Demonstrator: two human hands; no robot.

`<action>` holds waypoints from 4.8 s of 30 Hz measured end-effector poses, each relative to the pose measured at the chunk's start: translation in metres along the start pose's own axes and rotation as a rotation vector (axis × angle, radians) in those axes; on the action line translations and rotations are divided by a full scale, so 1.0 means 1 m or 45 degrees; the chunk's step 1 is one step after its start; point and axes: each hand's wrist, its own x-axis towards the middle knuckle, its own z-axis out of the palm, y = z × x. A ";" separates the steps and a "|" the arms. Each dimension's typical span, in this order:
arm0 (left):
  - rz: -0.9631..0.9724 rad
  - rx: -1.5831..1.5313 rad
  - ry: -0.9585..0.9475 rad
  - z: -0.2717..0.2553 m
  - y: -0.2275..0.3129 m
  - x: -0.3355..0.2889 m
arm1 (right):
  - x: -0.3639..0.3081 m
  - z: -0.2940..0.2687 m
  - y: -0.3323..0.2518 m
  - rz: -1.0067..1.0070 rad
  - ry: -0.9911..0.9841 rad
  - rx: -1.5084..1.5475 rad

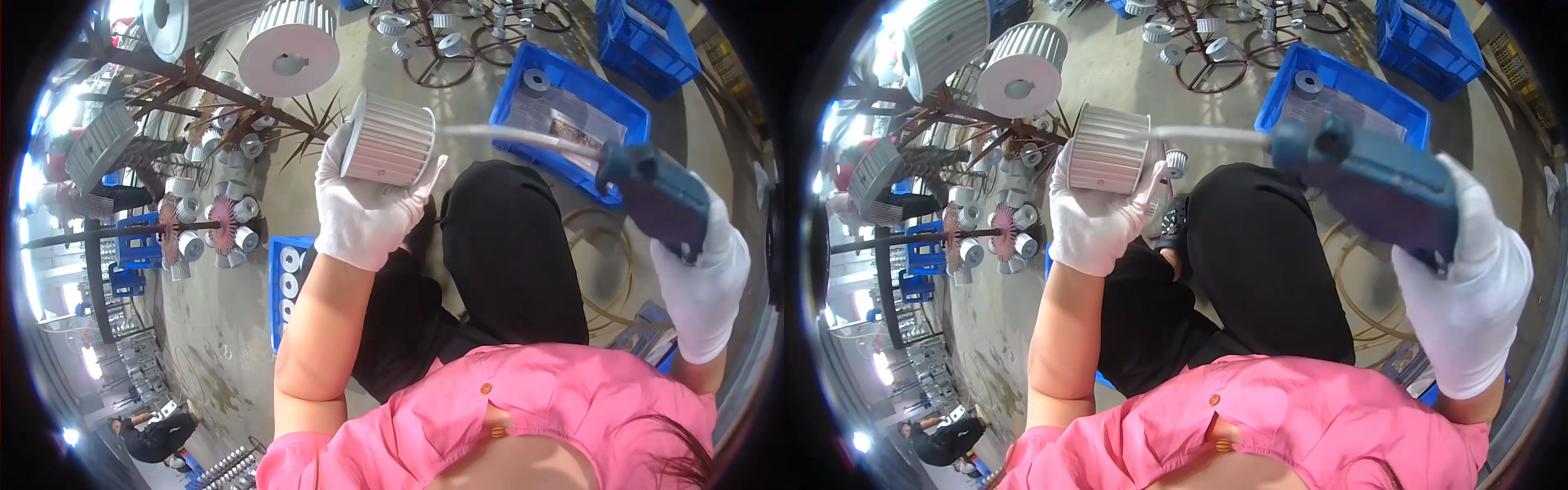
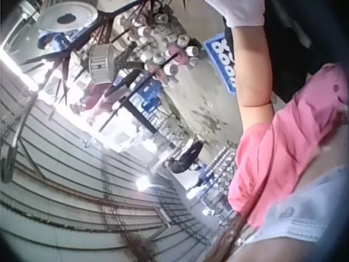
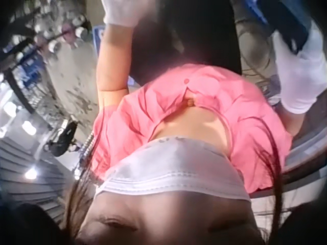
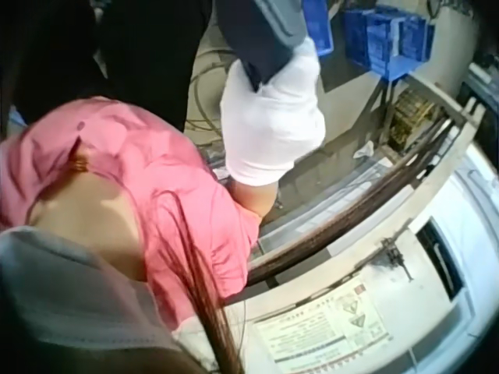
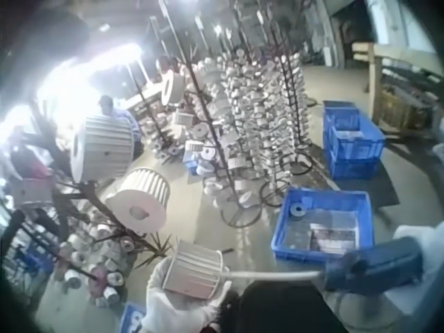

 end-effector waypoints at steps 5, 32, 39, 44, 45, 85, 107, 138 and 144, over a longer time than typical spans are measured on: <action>-0.135 -0.071 -0.377 -0.016 0.005 0.007 | -0.001 0.004 -0.001 -0.079 0.015 0.020; -0.454 -0.301 -1.293 -0.017 0.017 0.004 | -0.006 0.014 -0.007 -0.076 0.156 0.102; -0.308 -0.295 -1.121 -0.025 0.018 -0.006 | -0.008 0.016 -0.005 0.204 -0.045 0.276; 0.140 0.200 -0.737 -0.010 0.007 -0.018 | -0.018 0.007 0.011 0.079 0.068 0.065; 0.183 0.266 -0.646 -0.010 0.007 -0.015 | -0.015 0.012 0.018 0.082 0.100 0.225; 0.434 0.757 -0.161 -0.008 -0.026 0.000 | -0.006 -0.006 0.043 0.121 0.198 -0.001; 0.438 0.734 0.002 -0.008 -0.025 0.008 | 0.004 -0.013 0.007 -0.039 0.013 -0.265; 0.049 -0.038 -0.536 -0.009 -0.007 -0.001 | -0.008 -0.011 0.000 -0.018 0.156 -0.179; 0.092 -0.205 -0.451 -0.008 -0.007 0.002 | -0.007 0.003 -0.004 -0.094 0.154 0.026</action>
